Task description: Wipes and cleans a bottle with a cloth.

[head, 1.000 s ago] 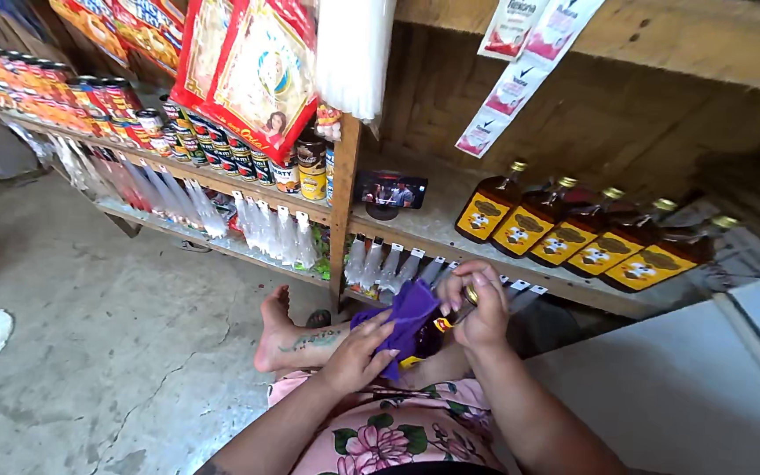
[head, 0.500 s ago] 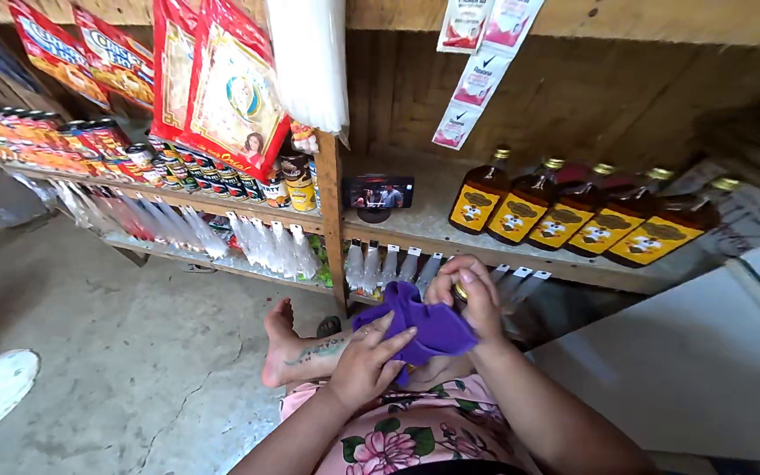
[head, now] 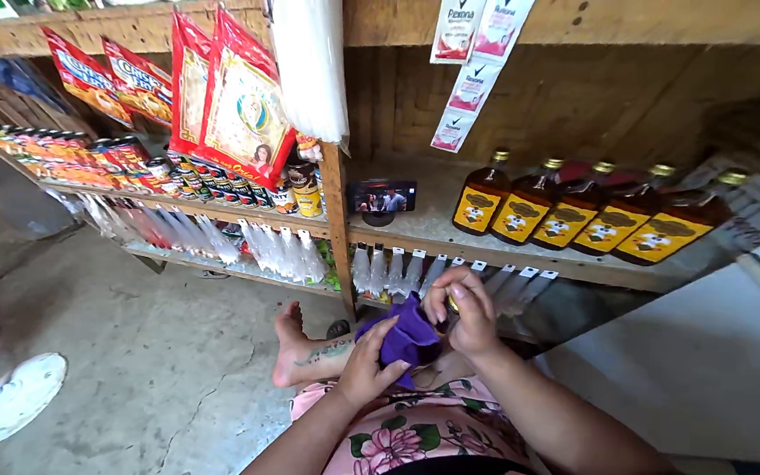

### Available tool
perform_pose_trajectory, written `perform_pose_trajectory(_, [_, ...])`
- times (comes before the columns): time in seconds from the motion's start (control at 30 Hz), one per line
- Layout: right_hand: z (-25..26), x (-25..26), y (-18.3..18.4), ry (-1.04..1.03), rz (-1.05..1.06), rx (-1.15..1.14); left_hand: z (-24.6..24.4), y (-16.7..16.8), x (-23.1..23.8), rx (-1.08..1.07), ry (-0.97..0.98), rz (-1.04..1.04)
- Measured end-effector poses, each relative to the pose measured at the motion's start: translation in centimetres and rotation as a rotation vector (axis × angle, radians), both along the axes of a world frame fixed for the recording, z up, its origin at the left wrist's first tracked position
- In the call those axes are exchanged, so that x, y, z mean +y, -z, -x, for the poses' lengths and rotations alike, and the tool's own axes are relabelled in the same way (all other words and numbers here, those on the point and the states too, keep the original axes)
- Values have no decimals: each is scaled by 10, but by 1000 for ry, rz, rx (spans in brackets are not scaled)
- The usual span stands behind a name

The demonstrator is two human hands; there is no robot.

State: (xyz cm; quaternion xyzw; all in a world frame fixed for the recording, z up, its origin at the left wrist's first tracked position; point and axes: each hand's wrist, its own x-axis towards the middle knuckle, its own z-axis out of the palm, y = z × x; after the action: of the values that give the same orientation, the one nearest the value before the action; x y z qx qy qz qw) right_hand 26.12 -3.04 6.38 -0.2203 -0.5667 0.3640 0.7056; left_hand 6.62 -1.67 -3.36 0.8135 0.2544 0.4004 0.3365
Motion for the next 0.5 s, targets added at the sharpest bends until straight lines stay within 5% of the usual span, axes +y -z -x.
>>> perform_pose_trajectory(0.1, [0, 1, 0, 4, -12, 3, 1, -1, -3, 7, -7, 14])
perform_pose_trajectory(0.33, [-3, -1, 0, -62, -49, -53, -8, -13, -16, 111, -57, -536])
perform_pose_trajectory(0.5, [3, -6, 1, -37, -63, -77, -5, -3, -8, 41, -29, -490])
